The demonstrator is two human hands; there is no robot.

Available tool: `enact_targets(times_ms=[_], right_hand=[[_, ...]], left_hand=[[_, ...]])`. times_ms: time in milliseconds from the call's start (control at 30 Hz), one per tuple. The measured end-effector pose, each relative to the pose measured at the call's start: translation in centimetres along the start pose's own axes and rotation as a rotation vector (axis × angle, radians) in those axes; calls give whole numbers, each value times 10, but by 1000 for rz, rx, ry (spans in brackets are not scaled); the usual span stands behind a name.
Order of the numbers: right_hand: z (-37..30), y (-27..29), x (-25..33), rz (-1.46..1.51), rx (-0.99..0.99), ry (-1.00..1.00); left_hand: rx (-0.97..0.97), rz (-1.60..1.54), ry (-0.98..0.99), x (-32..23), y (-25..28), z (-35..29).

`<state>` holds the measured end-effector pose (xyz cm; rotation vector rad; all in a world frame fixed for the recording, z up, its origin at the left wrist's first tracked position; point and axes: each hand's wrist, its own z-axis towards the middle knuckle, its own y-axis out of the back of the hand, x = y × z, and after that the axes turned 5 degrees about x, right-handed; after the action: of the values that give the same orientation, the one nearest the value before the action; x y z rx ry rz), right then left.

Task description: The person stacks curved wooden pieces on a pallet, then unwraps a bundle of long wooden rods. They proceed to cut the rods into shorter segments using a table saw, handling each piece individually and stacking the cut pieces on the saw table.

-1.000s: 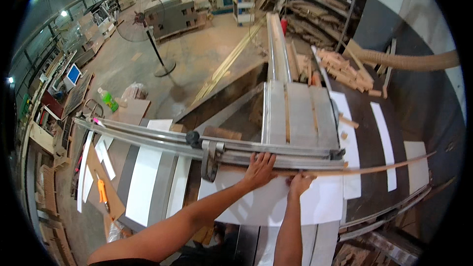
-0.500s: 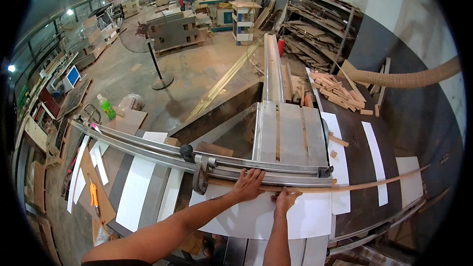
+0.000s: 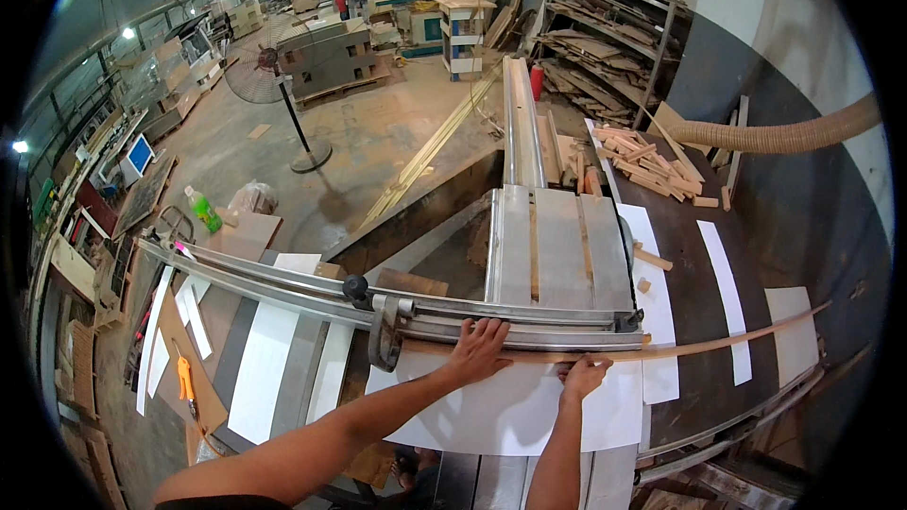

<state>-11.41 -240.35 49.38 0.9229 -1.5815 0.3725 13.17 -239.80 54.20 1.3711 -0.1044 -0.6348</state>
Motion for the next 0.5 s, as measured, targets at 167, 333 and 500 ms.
enact_targets(times_ms=[167, 333, 500], right_hand=[[-3, -1, -5, 43, -1, -4], [-2, -7, -12, 36, 4, -22], [-10, -4, -2, 96, 2, -49]], left_hand=[[41, 3, 39, -3, 0, 1], [73, 7, 34, 3, 4, 1], [63, 60, 2, -13, 3, 16]])
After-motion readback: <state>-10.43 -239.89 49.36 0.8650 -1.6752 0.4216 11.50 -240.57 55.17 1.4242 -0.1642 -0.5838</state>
